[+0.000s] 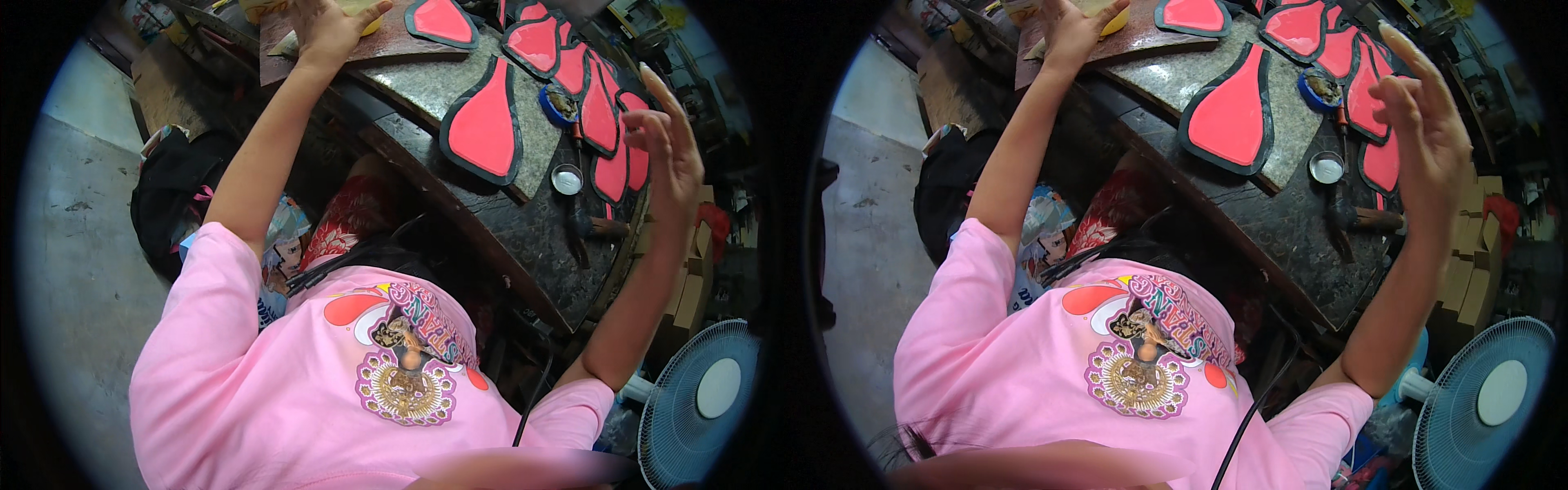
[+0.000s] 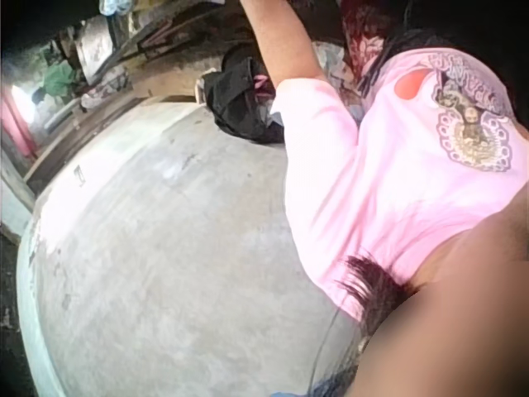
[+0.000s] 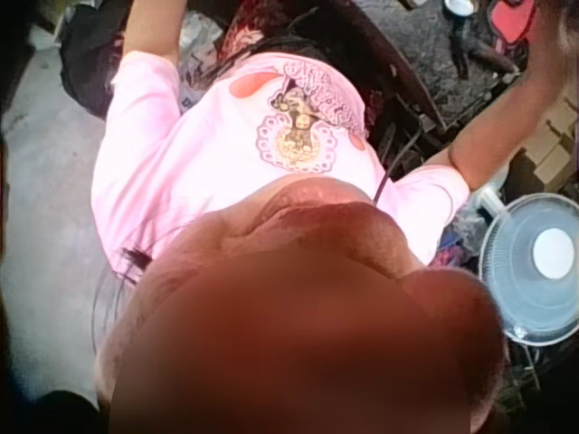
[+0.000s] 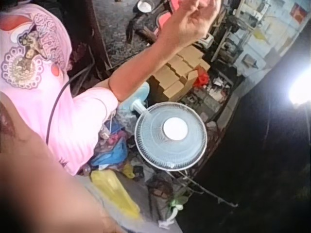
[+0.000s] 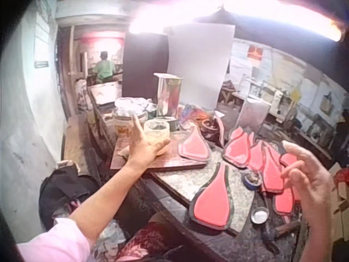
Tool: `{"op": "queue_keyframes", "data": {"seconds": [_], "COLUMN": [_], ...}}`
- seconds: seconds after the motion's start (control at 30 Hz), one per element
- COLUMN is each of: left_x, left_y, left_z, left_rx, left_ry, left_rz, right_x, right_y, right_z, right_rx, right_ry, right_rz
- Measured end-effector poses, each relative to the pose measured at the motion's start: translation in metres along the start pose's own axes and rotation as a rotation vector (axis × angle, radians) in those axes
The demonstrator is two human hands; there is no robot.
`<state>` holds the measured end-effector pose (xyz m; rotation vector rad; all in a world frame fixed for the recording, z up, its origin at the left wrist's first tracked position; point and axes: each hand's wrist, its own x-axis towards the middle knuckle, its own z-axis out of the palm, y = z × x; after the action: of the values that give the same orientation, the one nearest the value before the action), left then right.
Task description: The person rubs pink shoe insoles with a small abrasive pad on a workbench. They handle the insoles one at a time, flipping them over and rubbing the surface repeatedly. The person also briefly picks up a small container and rubs their fingers together.
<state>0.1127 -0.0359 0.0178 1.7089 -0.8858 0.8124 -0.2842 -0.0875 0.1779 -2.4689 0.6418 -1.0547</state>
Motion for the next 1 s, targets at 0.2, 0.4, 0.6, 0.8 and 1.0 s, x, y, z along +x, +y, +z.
{"op": "queue_keyframes", "data": {"seconds": [0.2,0.4,0.6,0.8,1.0], "left_x": [-0.05,-0.07,-0.073,-0.074,-0.074], "left_y": [0.066,0.085,0.086,0.085,0.084], "left_z": [-0.031,-0.024,-0.023,-0.021,-0.02], "left_rx": [-0.293,-0.417,-0.425,-0.45,-0.458], "left_ry": [-0.22,-0.803,-0.682,-0.732,-0.746], "left_rz": [0.747,0.693,0.74,0.702,0.691], "right_x": [0.006,0.013,0.044,0.026,0.037], "right_y": [0.063,0.123,0.151,0.133,0.13], "right_z": [0.04,0.091,0.136,0.147,0.131], "right_rx": [-0.061,-0.418,-0.677,-1.072,-1.031], "right_ry": [-0.047,-0.207,-0.315,-0.434,-0.299], "right_rz": [-0.013,-0.022,0.005,-0.16,-0.165]}}
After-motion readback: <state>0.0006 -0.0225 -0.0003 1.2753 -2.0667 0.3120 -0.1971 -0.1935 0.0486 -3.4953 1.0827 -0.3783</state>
